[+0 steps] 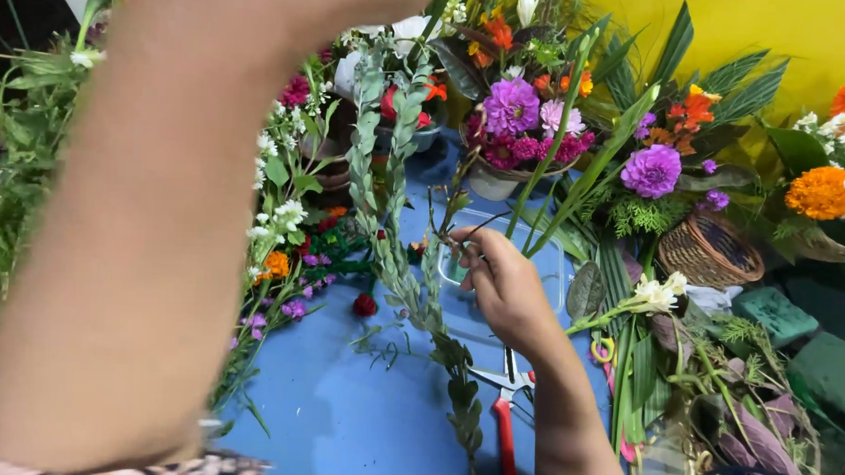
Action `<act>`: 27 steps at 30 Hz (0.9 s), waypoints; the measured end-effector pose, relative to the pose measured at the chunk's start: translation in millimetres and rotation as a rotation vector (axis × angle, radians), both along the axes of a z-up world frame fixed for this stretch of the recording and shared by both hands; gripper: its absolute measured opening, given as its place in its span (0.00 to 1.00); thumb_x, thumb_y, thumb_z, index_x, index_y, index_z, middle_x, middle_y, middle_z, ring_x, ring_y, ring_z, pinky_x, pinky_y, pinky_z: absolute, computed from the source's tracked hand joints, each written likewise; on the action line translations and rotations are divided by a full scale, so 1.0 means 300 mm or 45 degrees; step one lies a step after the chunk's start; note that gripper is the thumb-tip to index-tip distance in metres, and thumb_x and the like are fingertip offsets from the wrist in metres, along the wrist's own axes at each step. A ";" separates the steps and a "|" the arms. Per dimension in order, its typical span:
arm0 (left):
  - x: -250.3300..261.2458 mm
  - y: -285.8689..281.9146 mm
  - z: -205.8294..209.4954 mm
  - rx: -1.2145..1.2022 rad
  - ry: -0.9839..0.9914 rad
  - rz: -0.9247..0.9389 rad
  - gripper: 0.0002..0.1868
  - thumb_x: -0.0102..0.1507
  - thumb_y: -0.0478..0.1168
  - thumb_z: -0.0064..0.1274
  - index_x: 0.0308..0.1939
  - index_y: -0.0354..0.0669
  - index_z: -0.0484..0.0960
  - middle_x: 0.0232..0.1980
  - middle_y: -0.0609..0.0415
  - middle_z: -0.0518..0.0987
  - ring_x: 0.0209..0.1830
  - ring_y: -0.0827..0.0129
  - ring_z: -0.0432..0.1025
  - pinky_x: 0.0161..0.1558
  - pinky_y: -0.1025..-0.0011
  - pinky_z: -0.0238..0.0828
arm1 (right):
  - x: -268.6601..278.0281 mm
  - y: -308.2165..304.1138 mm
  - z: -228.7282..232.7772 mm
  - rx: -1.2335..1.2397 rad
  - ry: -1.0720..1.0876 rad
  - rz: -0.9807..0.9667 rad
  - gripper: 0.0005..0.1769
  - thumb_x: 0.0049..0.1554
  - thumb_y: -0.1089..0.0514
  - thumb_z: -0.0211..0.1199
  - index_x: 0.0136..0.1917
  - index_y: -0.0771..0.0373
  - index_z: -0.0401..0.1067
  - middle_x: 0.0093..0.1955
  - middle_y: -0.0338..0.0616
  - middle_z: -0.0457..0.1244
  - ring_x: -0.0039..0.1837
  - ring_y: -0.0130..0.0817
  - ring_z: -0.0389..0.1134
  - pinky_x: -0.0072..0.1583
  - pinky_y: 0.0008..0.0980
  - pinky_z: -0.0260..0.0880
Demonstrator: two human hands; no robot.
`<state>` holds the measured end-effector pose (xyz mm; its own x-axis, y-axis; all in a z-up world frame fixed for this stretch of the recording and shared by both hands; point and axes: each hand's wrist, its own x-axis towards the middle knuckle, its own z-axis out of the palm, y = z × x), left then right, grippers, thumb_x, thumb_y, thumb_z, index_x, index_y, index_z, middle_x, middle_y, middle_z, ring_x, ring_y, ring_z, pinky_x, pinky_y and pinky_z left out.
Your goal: Trimming flower stems and leaves with shears and arranging them into floral foam.
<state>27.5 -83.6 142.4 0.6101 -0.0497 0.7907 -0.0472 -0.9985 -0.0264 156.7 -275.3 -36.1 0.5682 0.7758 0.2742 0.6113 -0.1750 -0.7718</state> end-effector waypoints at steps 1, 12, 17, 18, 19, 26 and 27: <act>0.001 -0.016 -0.010 -0.045 -0.086 -0.056 0.10 0.69 0.37 0.51 0.38 0.35 0.83 0.28 0.49 0.78 0.25 0.57 0.71 0.28 0.59 0.68 | -0.003 -0.005 0.000 0.002 -0.001 -0.004 0.23 0.60 0.70 0.45 0.65 0.63 0.70 0.43 0.49 0.65 0.39 0.38 0.72 0.37 0.34 0.75; -0.049 -0.183 -0.128 -0.680 -0.217 -0.430 0.16 0.66 0.30 0.56 0.58 0.33 0.77 0.51 0.47 0.80 0.39 0.67 0.73 0.37 0.73 0.71 | 0.004 -0.178 0.093 0.217 0.093 -0.304 0.12 0.58 0.71 0.51 0.55 0.67 0.60 0.43 0.47 0.66 0.38 0.32 0.71 0.36 0.27 0.70; -0.084 -0.159 -0.193 -0.805 -0.068 -0.460 0.17 0.64 0.31 0.56 0.58 0.33 0.78 0.50 0.48 0.80 0.38 0.69 0.72 0.36 0.74 0.70 | 0.003 -0.250 0.123 0.501 0.113 -0.450 0.11 0.60 0.74 0.44 0.55 0.66 0.59 0.50 0.50 0.62 0.46 0.34 0.70 0.41 0.26 0.72; -0.089 -0.155 -0.204 -0.854 -0.038 -0.486 0.17 0.63 0.30 0.56 0.57 0.31 0.78 0.49 0.48 0.80 0.36 0.69 0.72 0.34 0.75 0.70 | -0.001 -0.260 0.124 0.583 0.139 -0.509 0.11 0.63 0.74 0.43 0.56 0.66 0.60 0.51 0.48 0.60 0.48 0.32 0.69 0.44 0.25 0.72; -0.083 -0.159 -0.218 -0.858 -0.033 -0.494 0.17 0.63 0.30 0.56 0.57 0.31 0.78 0.49 0.48 0.80 0.36 0.69 0.72 0.34 0.75 0.70 | -0.006 -0.265 0.130 0.580 0.139 -0.519 0.11 0.63 0.74 0.43 0.56 0.66 0.60 0.51 0.48 0.60 0.48 0.32 0.69 0.44 0.25 0.72; -0.055 -0.171 -0.308 -0.732 0.223 -0.620 0.17 0.63 0.38 0.54 0.54 0.36 0.80 0.47 0.50 0.82 0.38 0.62 0.75 0.42 0.67 0.72 | 0.165 -0.425 0.002 0.156 -0.349 -0.944 0.13 0.61 0.72 0.49 0.56 0.72 0.70 0.53 0.54 0.64 0.47 0.39 0.69 0.46 0.34 0.72; -0.055 -0.171 -0.321 -0.691 0.230 -0.587 0.16 0.63 0.39 0.55 0.53 0.36 0.80 0.46 0.50 0.82 0.39 0.59 0.75 0.43 0.64 0.71 | 0.212 -0.476 -0.045 0.000 -0.664 -1.036 0.14 0.59 0.73 0.51 0.56 0.73 0.73 0.51 0.55 0.65 0.46 0.43 0.67 0.49 0.39 0.68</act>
<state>11.1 -134.8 46.2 0.7452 0.0374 0.6658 -0.4220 -0.7466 0.5143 220.4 -418.0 -49.7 0.7387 0.1980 0.6443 0.5687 -0.6963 -0.4379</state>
